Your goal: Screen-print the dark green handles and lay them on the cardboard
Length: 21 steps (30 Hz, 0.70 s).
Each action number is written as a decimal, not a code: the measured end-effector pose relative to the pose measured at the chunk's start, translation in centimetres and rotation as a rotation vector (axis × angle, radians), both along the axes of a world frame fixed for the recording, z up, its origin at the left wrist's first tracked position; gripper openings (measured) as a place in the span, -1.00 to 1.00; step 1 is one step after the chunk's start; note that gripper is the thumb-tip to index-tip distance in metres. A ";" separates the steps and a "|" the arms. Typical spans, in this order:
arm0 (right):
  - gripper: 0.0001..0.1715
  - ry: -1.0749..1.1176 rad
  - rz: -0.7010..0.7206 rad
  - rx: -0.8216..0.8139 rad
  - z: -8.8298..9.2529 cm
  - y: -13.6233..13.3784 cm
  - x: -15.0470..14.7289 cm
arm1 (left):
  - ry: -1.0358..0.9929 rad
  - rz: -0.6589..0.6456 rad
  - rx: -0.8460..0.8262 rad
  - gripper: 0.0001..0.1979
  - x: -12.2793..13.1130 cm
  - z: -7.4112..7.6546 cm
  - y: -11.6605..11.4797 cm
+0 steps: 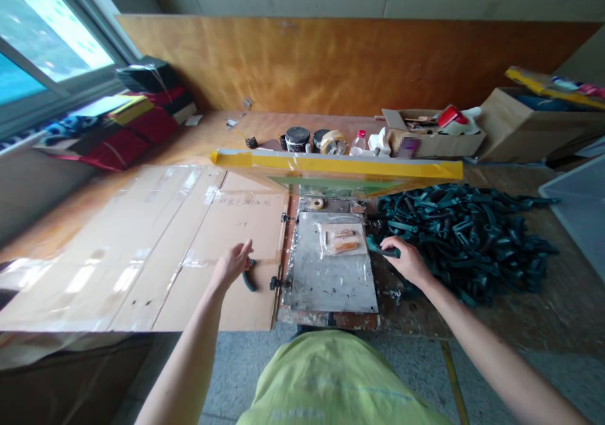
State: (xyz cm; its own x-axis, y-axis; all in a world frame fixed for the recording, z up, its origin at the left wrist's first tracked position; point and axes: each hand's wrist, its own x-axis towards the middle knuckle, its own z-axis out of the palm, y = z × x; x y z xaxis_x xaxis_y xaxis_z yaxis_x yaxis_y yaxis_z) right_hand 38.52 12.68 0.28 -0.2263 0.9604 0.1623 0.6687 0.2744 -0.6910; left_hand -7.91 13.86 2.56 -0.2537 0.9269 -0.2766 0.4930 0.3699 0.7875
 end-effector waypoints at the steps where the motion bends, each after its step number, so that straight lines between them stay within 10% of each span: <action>1: -0.89 0.094 -0.015 -0.028 0.3 0.9 -1.3 | -0.063 -0.006 0.046 -0.40 1.0 1.6 1.1; 8: -0.82 0.195 0.080 -0.147 -2.8 6.6 -7.9 | -0.666 0.066 0.550 -0.60 8.4 12.0 7.6; 14: -0.84 -0.209 0.108 0.107 -3.3 6.6 -7.5 | -0.621 0.068 0.541 -0.67 8.9 11.9 7.1; 21: -0.39 -0.420 0.360 0.199 -1.2 5.0 -11.0 | -0.605 0.032 0.555 -0.60 9.2 11.2 6.3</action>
State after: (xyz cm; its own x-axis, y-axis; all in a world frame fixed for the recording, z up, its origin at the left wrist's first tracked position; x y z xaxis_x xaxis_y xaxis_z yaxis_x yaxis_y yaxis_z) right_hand 27.50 17.67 -0.90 -0.6162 0.7717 0.1573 0.7150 0.6319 -0.2991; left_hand 1.29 20.12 13.76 -0.2362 0.9639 0.1227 -0.0798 -0.1450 0.9862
